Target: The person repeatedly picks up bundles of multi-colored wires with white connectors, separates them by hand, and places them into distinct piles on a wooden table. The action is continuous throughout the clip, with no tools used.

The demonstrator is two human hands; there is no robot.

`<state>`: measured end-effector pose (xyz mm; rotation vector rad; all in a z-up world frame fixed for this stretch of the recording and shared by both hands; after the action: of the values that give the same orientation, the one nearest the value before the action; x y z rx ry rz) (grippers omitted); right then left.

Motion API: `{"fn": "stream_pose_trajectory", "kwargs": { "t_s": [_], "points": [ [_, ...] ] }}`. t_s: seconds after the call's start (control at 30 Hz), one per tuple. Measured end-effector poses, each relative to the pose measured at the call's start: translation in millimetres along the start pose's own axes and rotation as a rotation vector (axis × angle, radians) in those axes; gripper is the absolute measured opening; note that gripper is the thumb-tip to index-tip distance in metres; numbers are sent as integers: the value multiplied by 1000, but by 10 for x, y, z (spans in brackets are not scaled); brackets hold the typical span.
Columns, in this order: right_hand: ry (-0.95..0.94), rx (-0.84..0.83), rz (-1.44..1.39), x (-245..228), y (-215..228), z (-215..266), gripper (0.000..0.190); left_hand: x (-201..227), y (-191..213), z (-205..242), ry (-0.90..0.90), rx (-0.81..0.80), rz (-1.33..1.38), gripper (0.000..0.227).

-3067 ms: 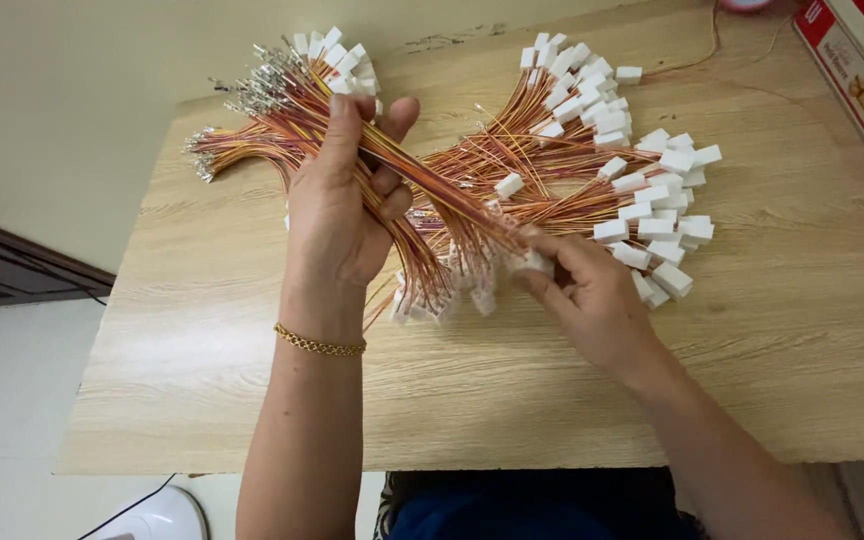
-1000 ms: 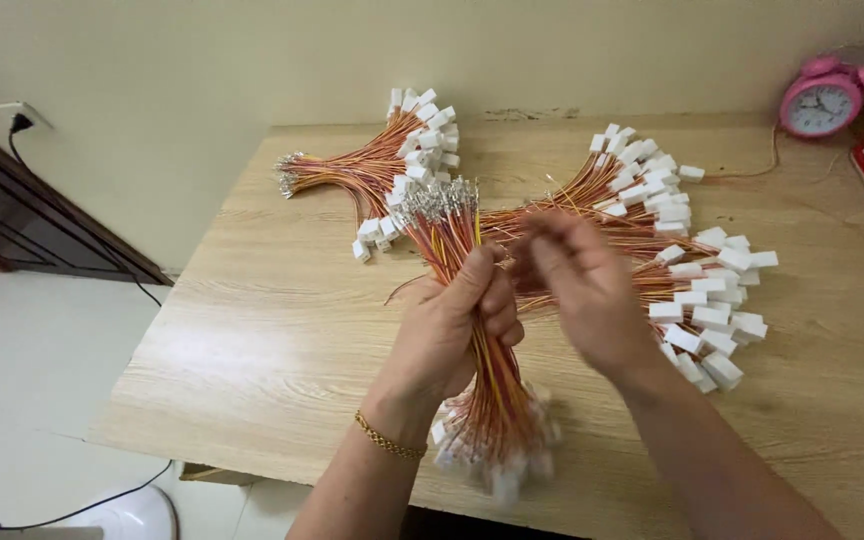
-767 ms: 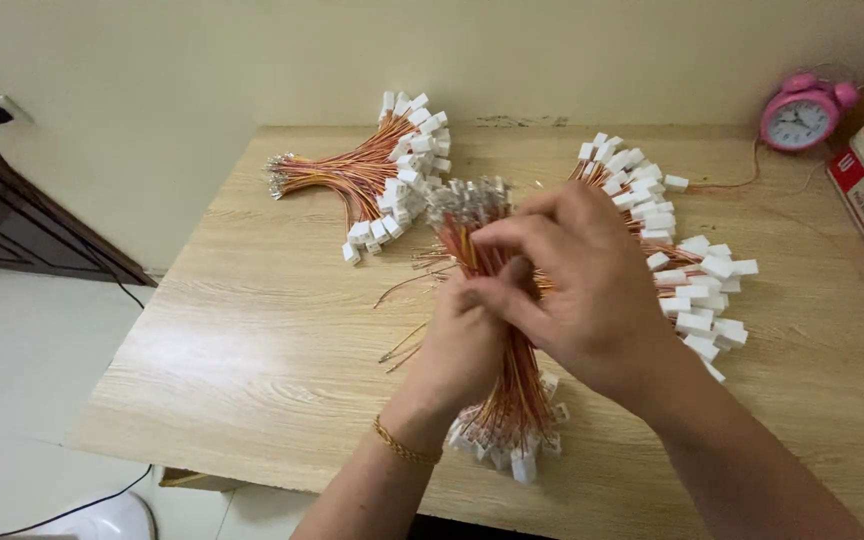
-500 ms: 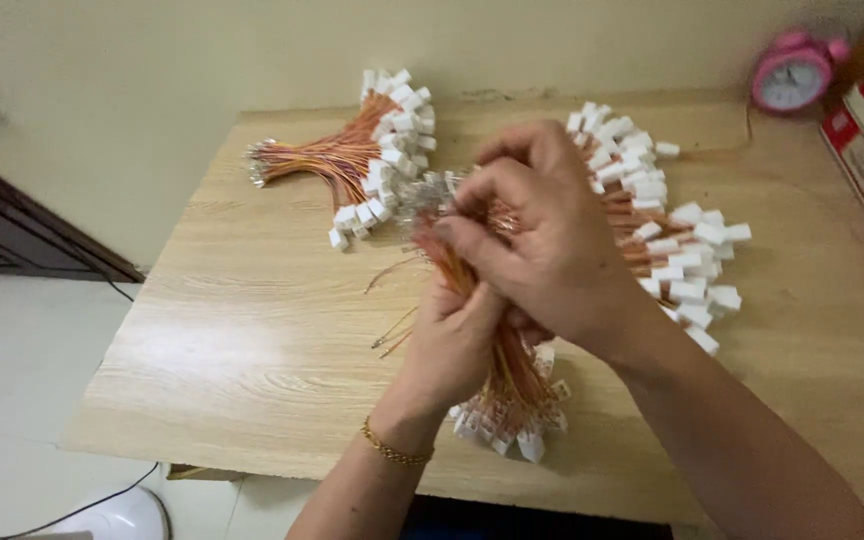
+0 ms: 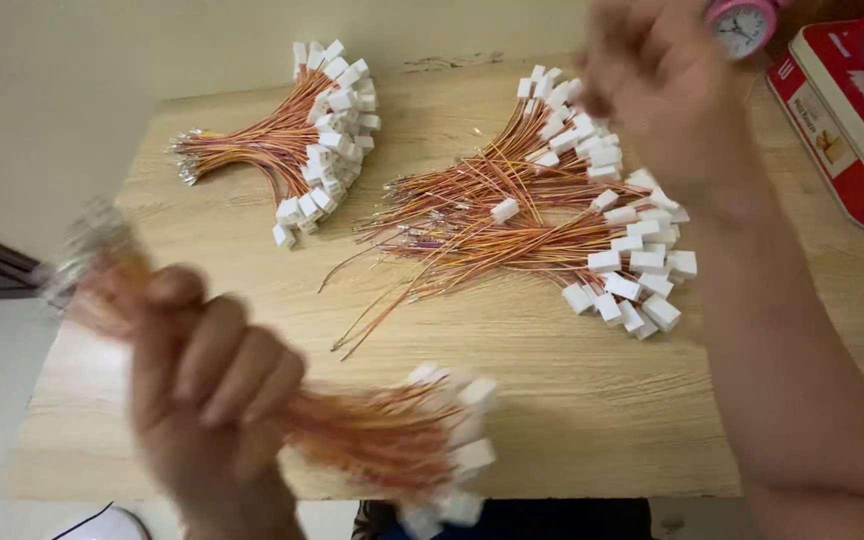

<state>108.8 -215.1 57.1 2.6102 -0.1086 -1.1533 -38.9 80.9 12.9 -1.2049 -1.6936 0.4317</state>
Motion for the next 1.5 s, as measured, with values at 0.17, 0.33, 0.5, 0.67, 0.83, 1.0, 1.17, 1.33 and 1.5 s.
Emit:
{"fn": "stream_pose_trajectory", "kwargs": {
  "t_s": [0.17,0.33,0.5,0.67,0.83,1.0,1.17,1.33,1.5],
  "points": [
    [-376,-311,432,1178,-379,409,23,130,69,271,-37,207,-15,26],
    [-55,-730,754,1424,-1178,465,29,90,89,335,-17,248,-66,24],
    [39,-725,979,1816,-1275,578,20,53,215,408,42,184,44,27],
    [-186,-613,762,1364,-862,131,23,28,338,408,142,236,-12,25],
    [216,-99,626,730,112,-256,16,-57,395,432,174,215,-1,26],
    [-675,-459,781,1605,385,416,31,-245,332,350,180,219,44,28],
    [-667,-537,945,1970,529,857,36,-459,251,250,184,252,98,30],
    [-639,-557,943,1876,508,861,45,-683,264,-7,118,383,47,27],
    [-682,-557,1015,1659,508,639,27,-1173,443,-316,179,461,274,21]
  ]
}}
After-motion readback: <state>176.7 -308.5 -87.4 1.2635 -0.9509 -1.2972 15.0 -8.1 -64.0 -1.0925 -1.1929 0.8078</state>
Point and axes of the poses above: each hand's wrist, its own z-axis away from the middle knuckle, its own y-axis out of the back of the hand, x = y × z, the point moved 8 cm from there along -z, towards the middle knuckle, and after that the axes turned 7 degrees about y, right-handed, at the moved point
